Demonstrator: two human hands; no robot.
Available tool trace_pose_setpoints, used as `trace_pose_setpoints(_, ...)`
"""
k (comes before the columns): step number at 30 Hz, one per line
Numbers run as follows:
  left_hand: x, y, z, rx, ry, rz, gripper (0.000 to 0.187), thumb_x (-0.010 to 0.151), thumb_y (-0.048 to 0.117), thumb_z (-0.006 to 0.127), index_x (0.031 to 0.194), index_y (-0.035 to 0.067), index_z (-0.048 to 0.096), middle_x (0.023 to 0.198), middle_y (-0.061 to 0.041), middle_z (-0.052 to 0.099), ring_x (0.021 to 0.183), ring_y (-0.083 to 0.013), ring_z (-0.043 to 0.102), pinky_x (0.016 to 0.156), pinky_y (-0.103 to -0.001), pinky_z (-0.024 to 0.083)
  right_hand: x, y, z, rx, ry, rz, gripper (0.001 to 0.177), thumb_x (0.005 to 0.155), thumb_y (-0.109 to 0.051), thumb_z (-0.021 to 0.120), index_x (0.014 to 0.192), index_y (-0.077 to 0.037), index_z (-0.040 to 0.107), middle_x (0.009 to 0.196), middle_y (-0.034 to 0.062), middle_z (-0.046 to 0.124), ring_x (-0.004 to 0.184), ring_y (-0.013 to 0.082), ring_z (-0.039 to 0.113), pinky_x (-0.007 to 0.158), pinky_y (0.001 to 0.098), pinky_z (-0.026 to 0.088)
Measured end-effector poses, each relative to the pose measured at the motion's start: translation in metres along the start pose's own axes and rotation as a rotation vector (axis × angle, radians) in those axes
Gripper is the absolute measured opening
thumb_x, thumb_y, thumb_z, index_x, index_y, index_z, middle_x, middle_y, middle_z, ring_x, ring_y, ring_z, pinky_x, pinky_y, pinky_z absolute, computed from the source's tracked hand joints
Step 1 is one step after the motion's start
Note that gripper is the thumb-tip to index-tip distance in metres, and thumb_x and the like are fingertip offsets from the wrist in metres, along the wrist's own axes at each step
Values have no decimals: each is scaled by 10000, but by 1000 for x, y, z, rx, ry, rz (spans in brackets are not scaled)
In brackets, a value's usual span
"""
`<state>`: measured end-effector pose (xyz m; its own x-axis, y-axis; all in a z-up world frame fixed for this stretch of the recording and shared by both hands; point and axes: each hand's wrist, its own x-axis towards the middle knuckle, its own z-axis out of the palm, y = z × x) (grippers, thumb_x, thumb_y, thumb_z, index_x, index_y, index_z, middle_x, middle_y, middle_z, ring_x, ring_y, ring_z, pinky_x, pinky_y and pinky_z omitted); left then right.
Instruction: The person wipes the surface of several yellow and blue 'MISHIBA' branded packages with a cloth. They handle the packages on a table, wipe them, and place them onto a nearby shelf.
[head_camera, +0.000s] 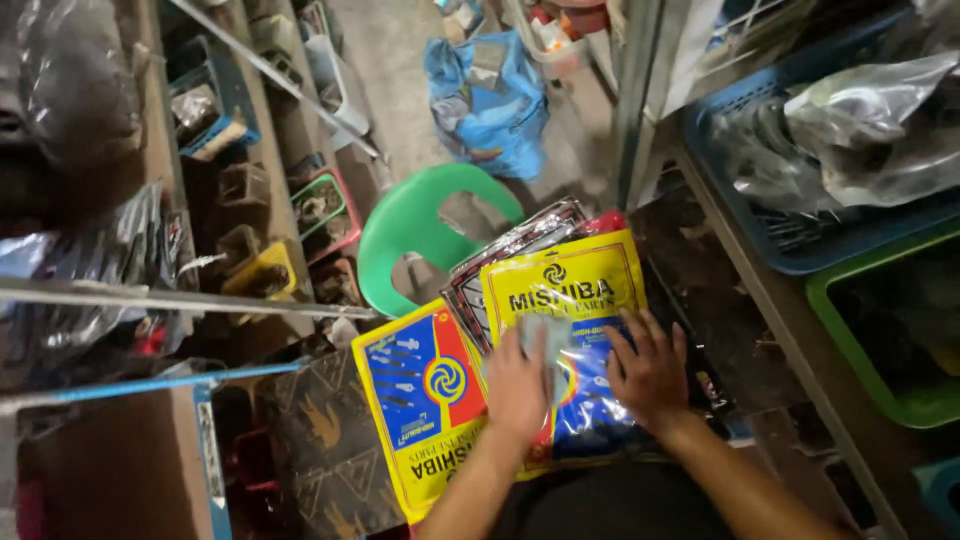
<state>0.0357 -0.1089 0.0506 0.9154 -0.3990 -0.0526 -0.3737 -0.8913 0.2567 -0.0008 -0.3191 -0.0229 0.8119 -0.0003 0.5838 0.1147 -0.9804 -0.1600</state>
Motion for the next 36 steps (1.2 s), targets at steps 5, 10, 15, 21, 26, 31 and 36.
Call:
trace_pose_setpoints(5,77,-37,14,-36,52,-201,740,885,278,661,1551,95,397,1441,-213,481,1305,-455,513,1023,-555,485,-3,0,0,33,-36,32,378,865,-288,618,1236,-280,695,1445,27,626,1346,281,580,1107,534,413)
trace_pose_setpoints(10,81,-21,10,-172,52,-314,758,902,239,656,1574,78,344,1444,-233,463,1310,-474,504,1040,-553,490,3,3,0,90,-23,38,387,838,-272,657,1222,-261,700,1455,31,622,1339,297,583,1088,525,424)
trace_pose_setpoints(15,29,13,-16,-133,-23,-82,615,920,203,619,1489,27,466,1372,-264,498,1256,-481,518,1030,-537,473,9,1,-5,94,3,31,414,801,-252,698,1215,-270,703,1404,37,641,1303,312,608,1046,510,455)
trace_pose_setpoints(21,-32,25,70,-34,-172,205,588,971,198,483,1543,89,396,1427,-275,448,1301,-478,450,1006,-578,435,12,3,-8,132,-8,32,409,836,-245,676,1243,-272,688,1449,30,607,1352,315,566,1073,509,430)
trace_pose_setpoints(26,18,28,-7,-65,-40,22,580,897,126,605,1464,43,511,1324,-302,557,1164,-482,592,938,-552,517,16,1,-18,176,-7,20,393,821,-223,693,1213,-245,698,1408,43,626,1308,328,585,1046,509,446)
trace_pose_setpoints(31,62,12,-18,-74,49,-168,634,898,193,611,1490,31,455,1380,-285,515,1254,-476,555,1008,-540,501,19,0,-18,158,5,7,395,826,-223,699,1221,-227,699,1403,54,632,1296,332,592,1034,513,443)
trace_pose_setpoints(36,46,18,-7,-12,-108,-82,645,930,226,594,1517,32,415,1405,-281,469,1305,-480,482,1023,-561,484,20,-1,-18,162,31,14,388,810,-215,708,1198,-229,709,1404,49,642,1297,335,602,1031,502,442)
